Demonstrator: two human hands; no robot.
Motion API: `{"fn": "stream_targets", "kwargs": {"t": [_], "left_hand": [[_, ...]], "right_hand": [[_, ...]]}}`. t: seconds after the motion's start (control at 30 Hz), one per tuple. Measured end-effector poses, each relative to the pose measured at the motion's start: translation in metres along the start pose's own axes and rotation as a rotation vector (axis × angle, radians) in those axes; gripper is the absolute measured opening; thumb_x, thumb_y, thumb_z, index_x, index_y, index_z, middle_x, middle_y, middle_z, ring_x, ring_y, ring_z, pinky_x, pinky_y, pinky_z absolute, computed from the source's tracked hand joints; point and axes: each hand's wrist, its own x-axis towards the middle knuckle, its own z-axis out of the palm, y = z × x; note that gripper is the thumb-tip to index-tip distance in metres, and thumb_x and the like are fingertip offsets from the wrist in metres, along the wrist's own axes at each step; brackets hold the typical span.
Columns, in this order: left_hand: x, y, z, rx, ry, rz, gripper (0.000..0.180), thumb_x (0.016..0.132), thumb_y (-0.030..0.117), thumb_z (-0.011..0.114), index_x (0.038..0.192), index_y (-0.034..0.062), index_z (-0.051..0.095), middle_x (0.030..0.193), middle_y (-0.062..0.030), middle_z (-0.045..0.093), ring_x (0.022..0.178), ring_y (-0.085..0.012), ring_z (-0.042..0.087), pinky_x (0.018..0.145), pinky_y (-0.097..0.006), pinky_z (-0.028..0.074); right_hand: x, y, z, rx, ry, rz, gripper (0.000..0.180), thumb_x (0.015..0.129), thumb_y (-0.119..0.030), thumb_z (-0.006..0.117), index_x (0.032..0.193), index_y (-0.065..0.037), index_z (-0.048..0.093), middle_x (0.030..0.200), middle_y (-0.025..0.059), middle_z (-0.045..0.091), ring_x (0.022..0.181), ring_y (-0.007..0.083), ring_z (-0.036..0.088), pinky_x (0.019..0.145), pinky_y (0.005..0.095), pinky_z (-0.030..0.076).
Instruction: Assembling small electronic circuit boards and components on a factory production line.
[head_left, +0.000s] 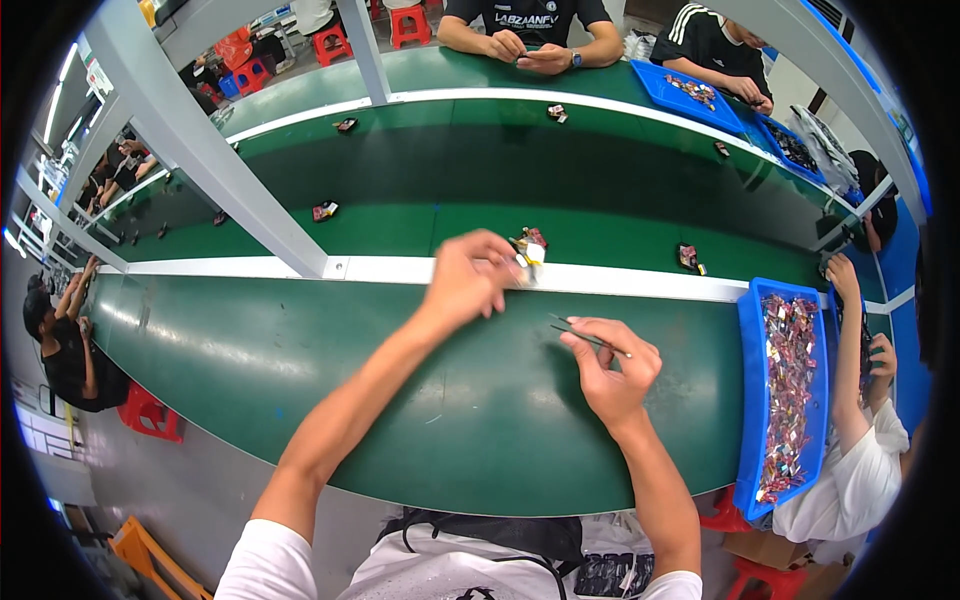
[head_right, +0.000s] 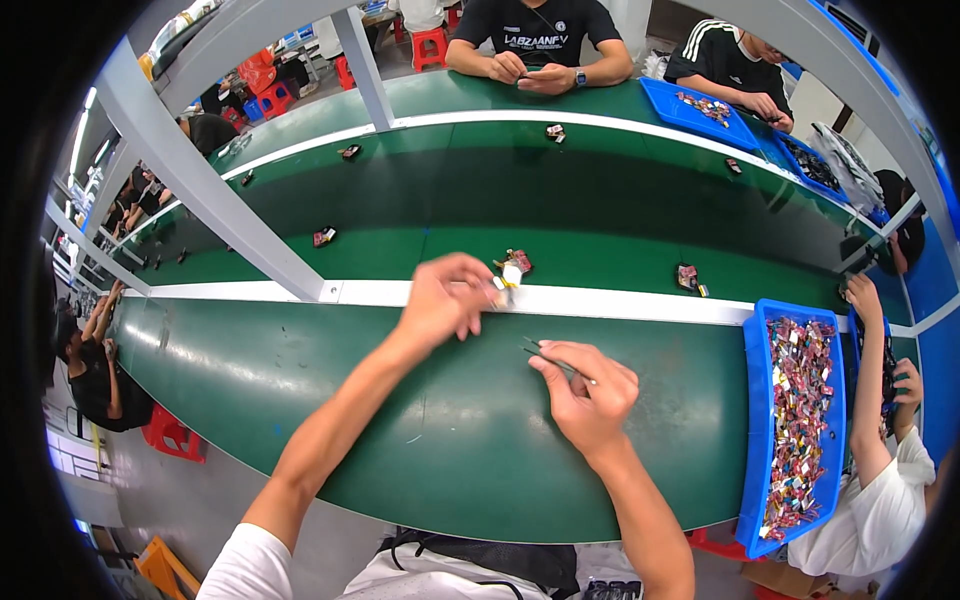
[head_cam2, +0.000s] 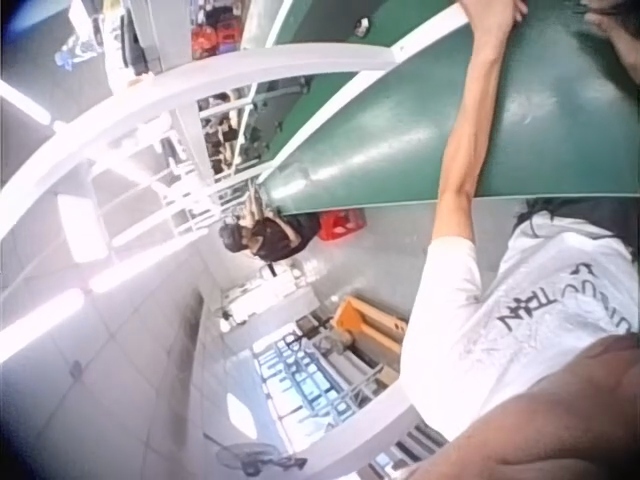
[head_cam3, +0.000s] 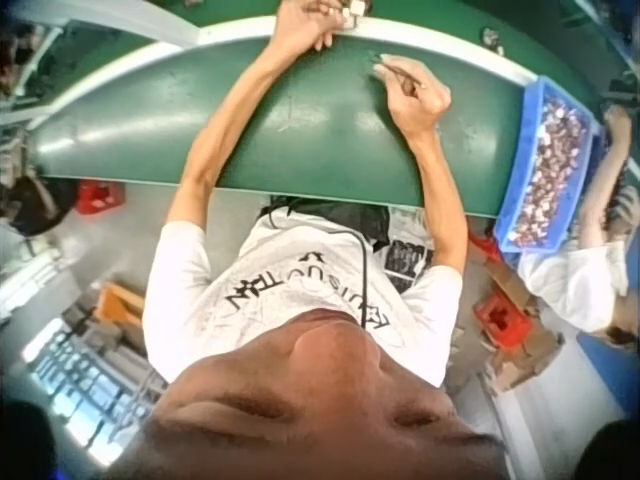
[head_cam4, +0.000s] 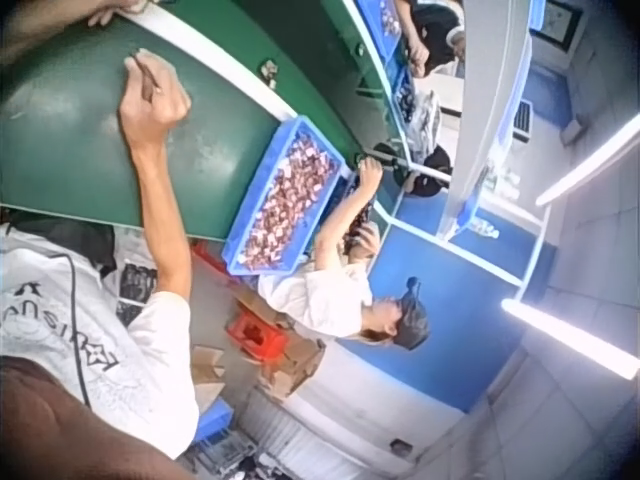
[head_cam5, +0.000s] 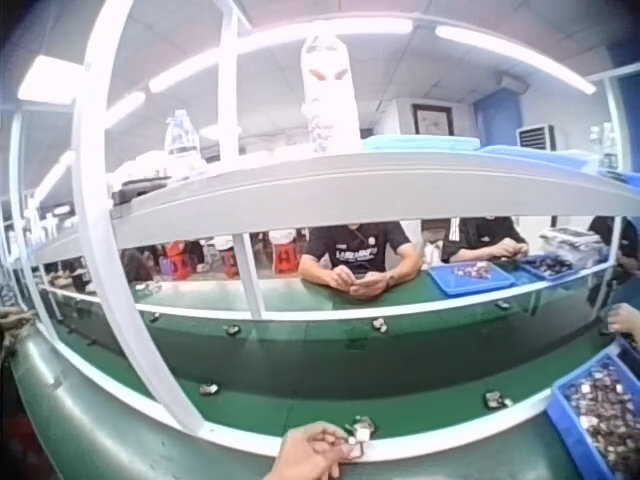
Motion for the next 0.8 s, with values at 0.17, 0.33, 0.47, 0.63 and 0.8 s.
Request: {"fn": "stream_targets", "kwargs": {"t": [0.17,0.33,0.47,0.63,0.8], "left_hand": [[0.062,-0.005,-0.064,0.249,0.329,0.052,0.018,0.086,0.004,0.071,0.099,-0.0072,0.066,0.081,-0.0117,0.070,0.053,-0.0148,0.063,0.046,-0.028,0.049],[0.075,-0.007,-0.074,1.129,0.543,0.143,0.032,0.088,0.022,0.073,0.104,-0.0057,0.069,0.098,-0.0203,0.071,0.078,-0.0329,0.071,0.068,-0.043,0.056],[0.078,0.012,-0.045,1.046,0.170,0.588,0.023,0.087,0.020,0.071,0.104,0.0042,0.075,0.113,-0.0138,0.071,0.098,-0.0372,0.068,0.084,-0.046,0.055],[0.093,0.019,-0.012,1.129,-0.392,0.435,0.021,0.079,0.004,0.074,0.100,0.0031,0.076,0.106,-0.0113,0.074,0.100,-0.0336,0.068,0.086,-0.043,0.054],[0.090,0.024,-0.009,1.174,-0.402,0.419,0.017,0.078,0.004,0.075,0.096,0.0033,0.075,0.101,-0.0103,0.072,0.097,-0.0333,0.068,0.084,-0.043,0.054]], "right_hand": [[0.005,0.000,0.002,-0.009,0.014,-0.017,0.018,0.073,0.002,0.084,0.085,-0.004,0.072,0.084,0.0074,0.076,0.041,0.0071,0.041,0.040,0.0236,0.033],[0.006,-0.001,-0.004,0.001,0.036,-0.065,0.020,0.073,0.002,0.084,0.088,-0.004,0.072,0.082,0.0069,0.075,0.041,0.0081,0.043,0.040,0.0242,0.033],[0.005,-0.001,-0.008,-0.003,0.044,-0.058,0.020,0.072,0.003,0.084,0.087,-0.004,0.072,0.081,0.0071,0.075,0.040,0.0090,0.044,0.040,0.0246,0.033],[0.004,0.005,-0.006,-0.008,0.026,-0.062,0.017,0.072,0.002,0.084,0.084,-0.004,0.072,0.079,0.0067,0.074,0.039,0.0105,0.043,0.040,0.0253,0.033],[0.003,0.009,-0.007,-0.034,0.029,-0.042,0.018,0.072,0.000,0.085,0.085,-0.003,0.073,0.078,0.0056,0.074,0.038,0.0089,0.041,0.040,0.0249,0.032]]}}
